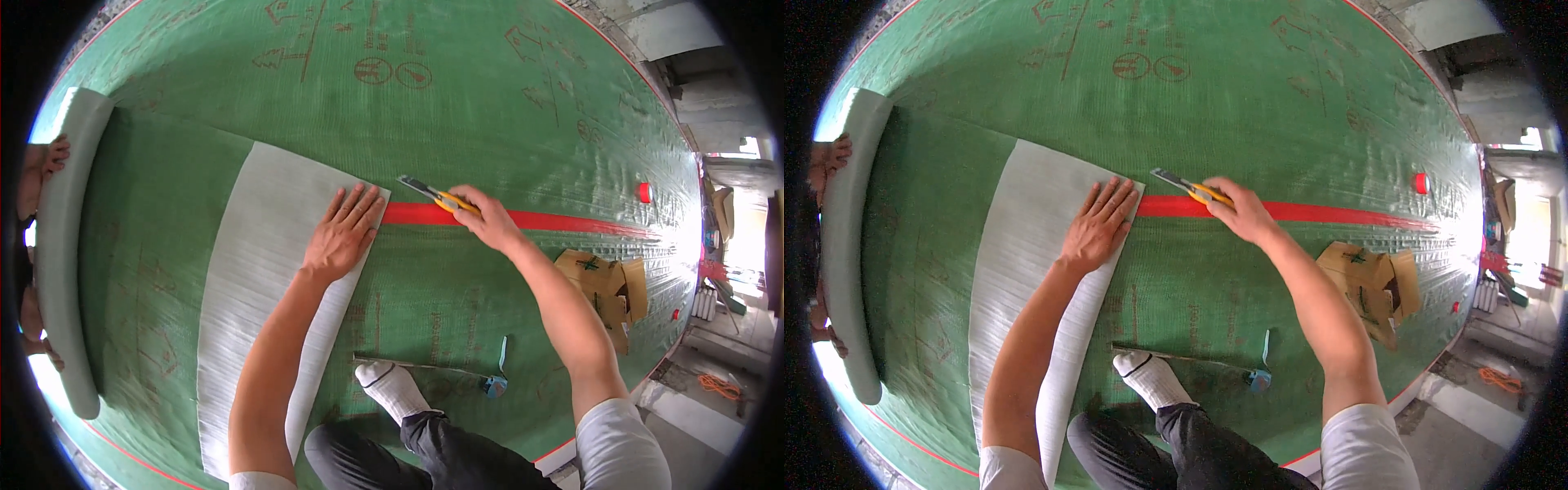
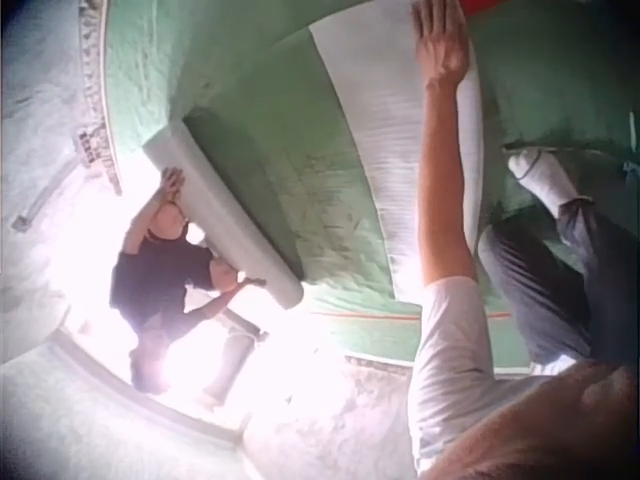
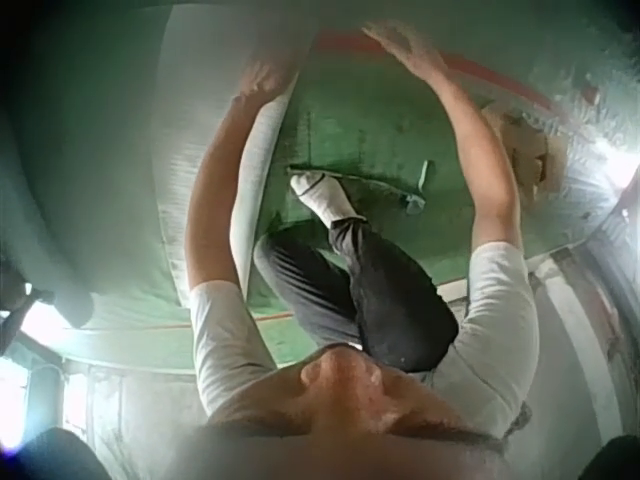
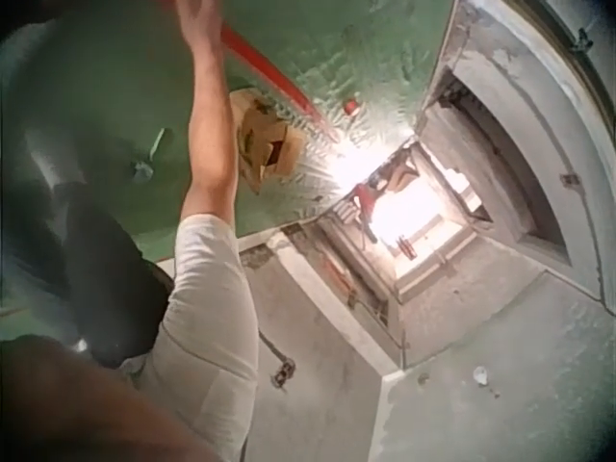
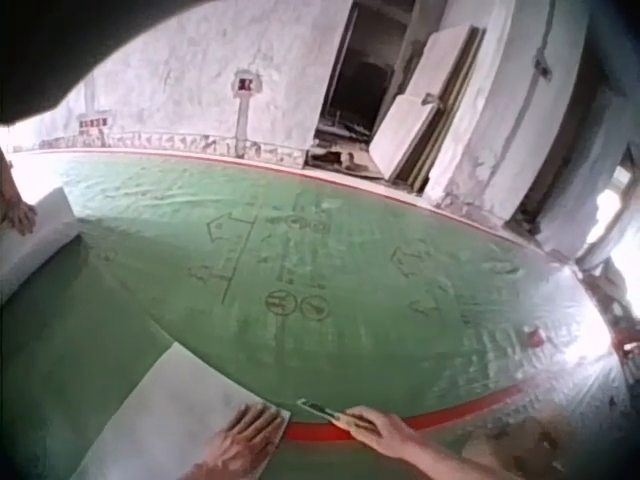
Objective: Cutting a piece of white mesh or insulation material from a large roll using a utility knife.
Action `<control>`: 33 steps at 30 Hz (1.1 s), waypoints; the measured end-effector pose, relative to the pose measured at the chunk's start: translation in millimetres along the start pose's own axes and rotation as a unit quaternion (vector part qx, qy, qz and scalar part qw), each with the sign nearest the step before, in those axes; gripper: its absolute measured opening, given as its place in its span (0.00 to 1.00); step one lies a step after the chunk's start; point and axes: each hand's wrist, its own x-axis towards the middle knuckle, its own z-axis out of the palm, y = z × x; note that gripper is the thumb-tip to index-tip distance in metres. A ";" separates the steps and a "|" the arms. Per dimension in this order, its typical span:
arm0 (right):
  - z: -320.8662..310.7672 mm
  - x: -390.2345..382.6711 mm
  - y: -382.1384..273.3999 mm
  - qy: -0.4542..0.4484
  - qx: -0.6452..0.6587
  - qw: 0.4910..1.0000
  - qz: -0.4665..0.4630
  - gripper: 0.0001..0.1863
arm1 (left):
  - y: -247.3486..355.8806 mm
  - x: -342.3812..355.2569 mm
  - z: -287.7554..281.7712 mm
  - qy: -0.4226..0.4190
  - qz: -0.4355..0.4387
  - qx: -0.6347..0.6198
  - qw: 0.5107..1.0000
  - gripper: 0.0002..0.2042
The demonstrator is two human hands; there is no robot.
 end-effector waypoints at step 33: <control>-43.0 64.4 -29.6 -0.100 -0.151 0.979 -0.094 0.21 | 9.5 5.4 -5.8 0.043 -0.009 0.033 0.998 0.30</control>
